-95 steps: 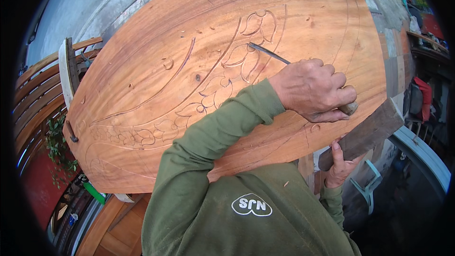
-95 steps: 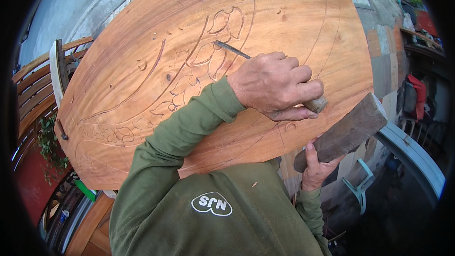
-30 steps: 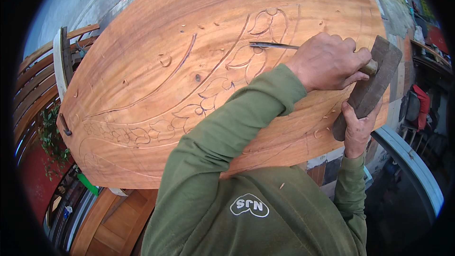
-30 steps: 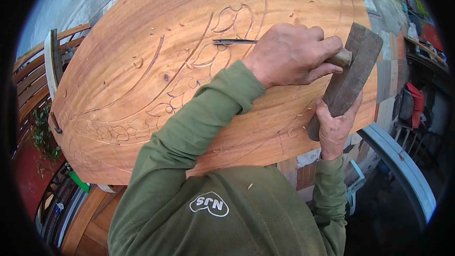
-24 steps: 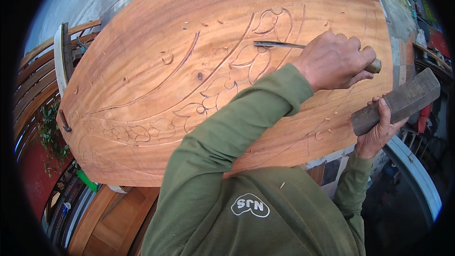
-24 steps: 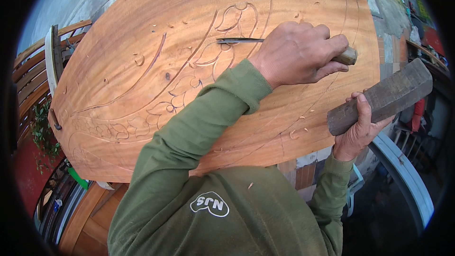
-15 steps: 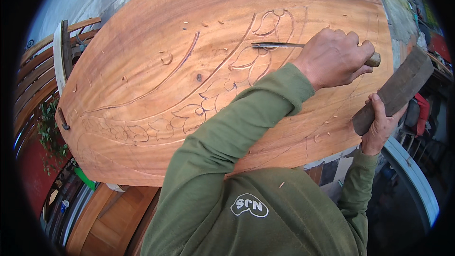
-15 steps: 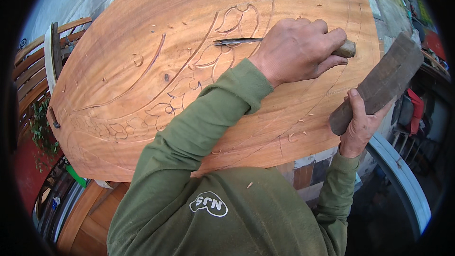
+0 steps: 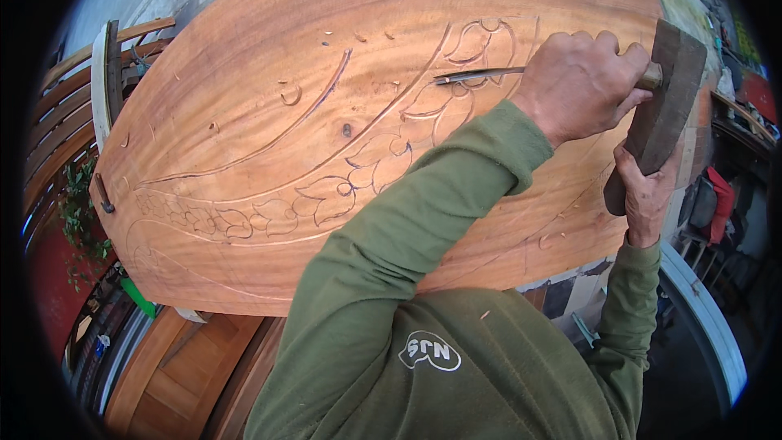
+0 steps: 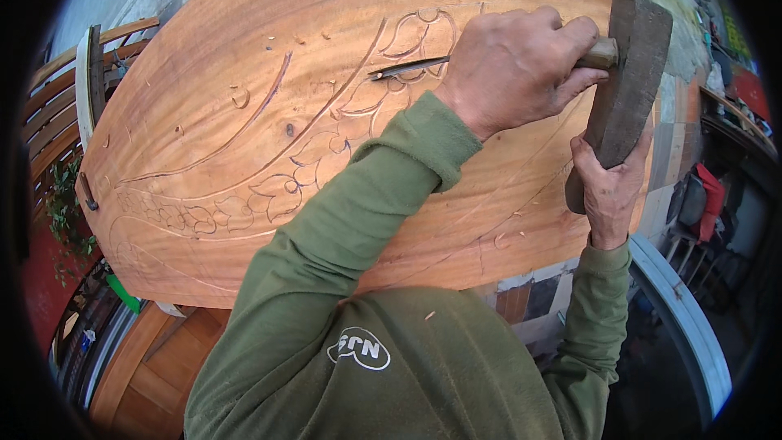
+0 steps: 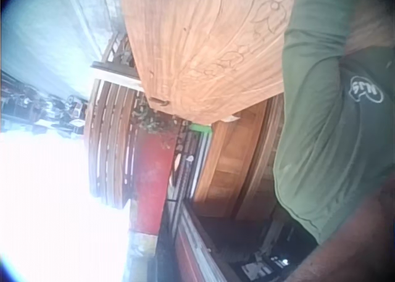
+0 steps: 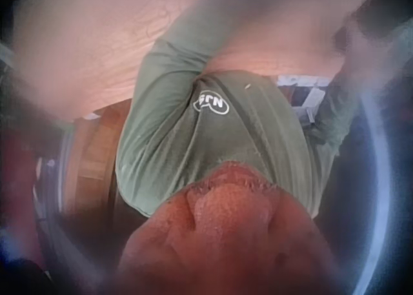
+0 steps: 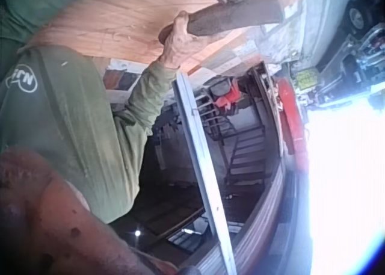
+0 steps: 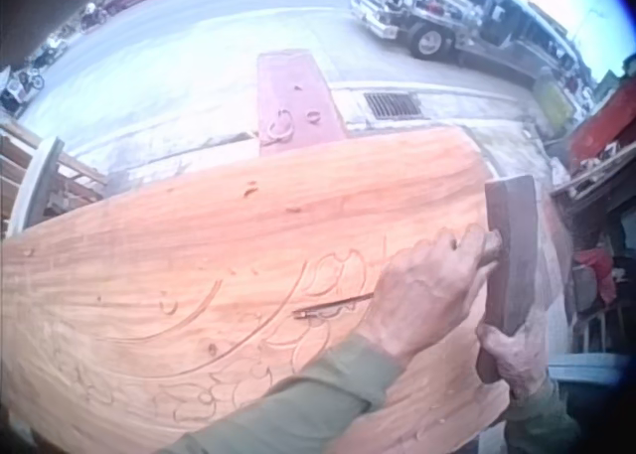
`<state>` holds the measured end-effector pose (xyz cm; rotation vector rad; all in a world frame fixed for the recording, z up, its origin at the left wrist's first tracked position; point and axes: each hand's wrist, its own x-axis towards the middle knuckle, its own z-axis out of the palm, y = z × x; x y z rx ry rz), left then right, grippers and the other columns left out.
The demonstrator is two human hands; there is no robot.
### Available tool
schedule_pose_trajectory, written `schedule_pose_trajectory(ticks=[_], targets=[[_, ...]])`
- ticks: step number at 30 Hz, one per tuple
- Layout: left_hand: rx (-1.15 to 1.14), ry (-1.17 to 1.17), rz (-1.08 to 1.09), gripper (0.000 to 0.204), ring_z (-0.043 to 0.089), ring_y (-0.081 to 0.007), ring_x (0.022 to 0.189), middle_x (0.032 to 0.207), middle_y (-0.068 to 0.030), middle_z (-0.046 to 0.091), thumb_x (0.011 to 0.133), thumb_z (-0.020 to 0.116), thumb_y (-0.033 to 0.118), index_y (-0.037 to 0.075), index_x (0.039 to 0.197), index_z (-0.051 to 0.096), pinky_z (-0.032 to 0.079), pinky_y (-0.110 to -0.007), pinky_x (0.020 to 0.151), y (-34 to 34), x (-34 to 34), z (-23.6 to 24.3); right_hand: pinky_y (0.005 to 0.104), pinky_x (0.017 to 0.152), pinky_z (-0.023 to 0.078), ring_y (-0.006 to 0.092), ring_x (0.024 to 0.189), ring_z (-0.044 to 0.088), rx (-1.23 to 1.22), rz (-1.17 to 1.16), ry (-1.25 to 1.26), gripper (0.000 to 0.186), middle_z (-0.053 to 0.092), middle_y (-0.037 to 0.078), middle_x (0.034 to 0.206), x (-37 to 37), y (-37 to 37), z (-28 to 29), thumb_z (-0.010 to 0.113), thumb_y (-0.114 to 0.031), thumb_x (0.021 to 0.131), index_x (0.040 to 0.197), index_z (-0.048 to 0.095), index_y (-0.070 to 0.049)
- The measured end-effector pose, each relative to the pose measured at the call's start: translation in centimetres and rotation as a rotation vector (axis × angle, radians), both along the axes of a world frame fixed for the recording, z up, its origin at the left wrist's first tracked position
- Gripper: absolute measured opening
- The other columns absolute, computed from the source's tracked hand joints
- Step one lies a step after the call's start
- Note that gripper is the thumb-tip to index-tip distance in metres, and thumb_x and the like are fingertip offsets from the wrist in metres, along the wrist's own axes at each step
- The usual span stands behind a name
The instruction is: The person carves decorative floral patterns into a large wooden board using a chisel and a wooden mallet.
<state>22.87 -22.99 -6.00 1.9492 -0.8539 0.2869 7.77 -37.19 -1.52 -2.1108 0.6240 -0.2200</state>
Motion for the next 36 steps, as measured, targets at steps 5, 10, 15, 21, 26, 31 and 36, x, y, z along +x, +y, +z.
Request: schedule_pose_trajectory(ticks=[5,10,15,21,26,31,36], targets=[[-0.012,-0.001,0.044,0.034,0.068,-0.0271,0.065,0.073,-0.0056,0.064,0.087,0.079,0.045,0.015,0.096,0.065,0.052,-0.041,0.052,-0.3,0.4,-0.7,0.0309,0.082,0.055,0.0161,0.089,0.066,0.022,-0.176,-0.062,0.067,0.065,0.006,0.106,1.5,-3.6,1.3,0.08,-0.007,0.087,0.145,0.046,-0.005],[-0.035,-0.001,0.096,0.034,0.068,-0.0275,0.064,0.073,-0.0054,0.064,0.085,0.08,0.045,0.015,0.097,0.067,0.052,-0.041,0.051,-0.4,1.0,-0.6,0.0318,0.087,0.055,0.017,0.094,0.067,-0.137,0.077,-0.035,0.076,0.067,0.008,0.111,2.9,-1.7,0.1,0.08,-0.007,0.087,0.151,0.041,-0.003],[-0.066,0.02,0.171,0.034,0.069,-0.0275,0.064,0.073,-0.0048,0.065,0.083,0.082,0.044,0.016,0.098,0.069,0.053,-0.04,0.052,-0.3,1.4,-0.4,0.0314,0.087,0.055,0.017,0.095,0.068,-0.143,0.01,-0.061,0.074,0.068,0.008,0.11,4.7,-4.8,0.9,0.08,-0.009,0.088,0.151,0.041,-0.003],[-0.091,0.027,0.234,0.033,0.07,-0.0273,0.065,0.075,-0.0061,0.067,0.081,0.084,0.042,0.016,0.097,0.071,0.054,-0.039,0.053,-0.8,1.8,-0.7,0.0304,0.089,0.053,0.016,0.093,0.064,-0.381,0.197,-0.094,0.077,0.065,0.005,0.109,5.2,-3.0,-0.7,0.08,-0.008,0.084,0.152,0.043,-0.005],[-0.064,0.06,0.237,0.033,0.07,-0.0297,0.07,0.079,-0.0098,0.067,0.082,0.083,0.039,0.013,0.096,0.07,0.054,-0.042,0.06,-0.3,2.4,-0.9,0.0294,0.084,0.054,0.0154,0.091,0.067,-0.041,-0.003,-0.062,0.071,0.066,0.006,0.108,7.9,-4.9,1.5,0.082,-0.009,0.085,0.146,0.047,-0.004],[-0.131,-0.001,0.32,0.031,0.07,-0.0275,0.063,0.074,-0.007,0.067,0.081,0.084,0.04,0.016,0.094,0.071,0.053,-0.039,0.051,-0.6,2.7,-0.8,0.0288,0.086,0.054,0.0141,0.096,0.066,-0.279,0.284,-0.04,0.071,0.067,0.006,0.112,8.2,-4.1,1.0,0.079,-0.006,0.086,0.147,0.045,-0.002],[-0.145,0.087,0.374,0.035,0.068,-0.0326,0.069,0.08,-0.0123,0.064,0.08,0.084,0.034,0.009,0.096,0.067,0.054,-0.045,0.061,-0.7,3.0,-0.5,0.0278,0.086,0.053,0.0129,0.096,0.065,-0.186,0.137,-0.096,0.068,0.067,0.005,0.111,9.7,-7.6,0.9,0.082,-0.009,0.087,0.145,0.049,-0.004]])
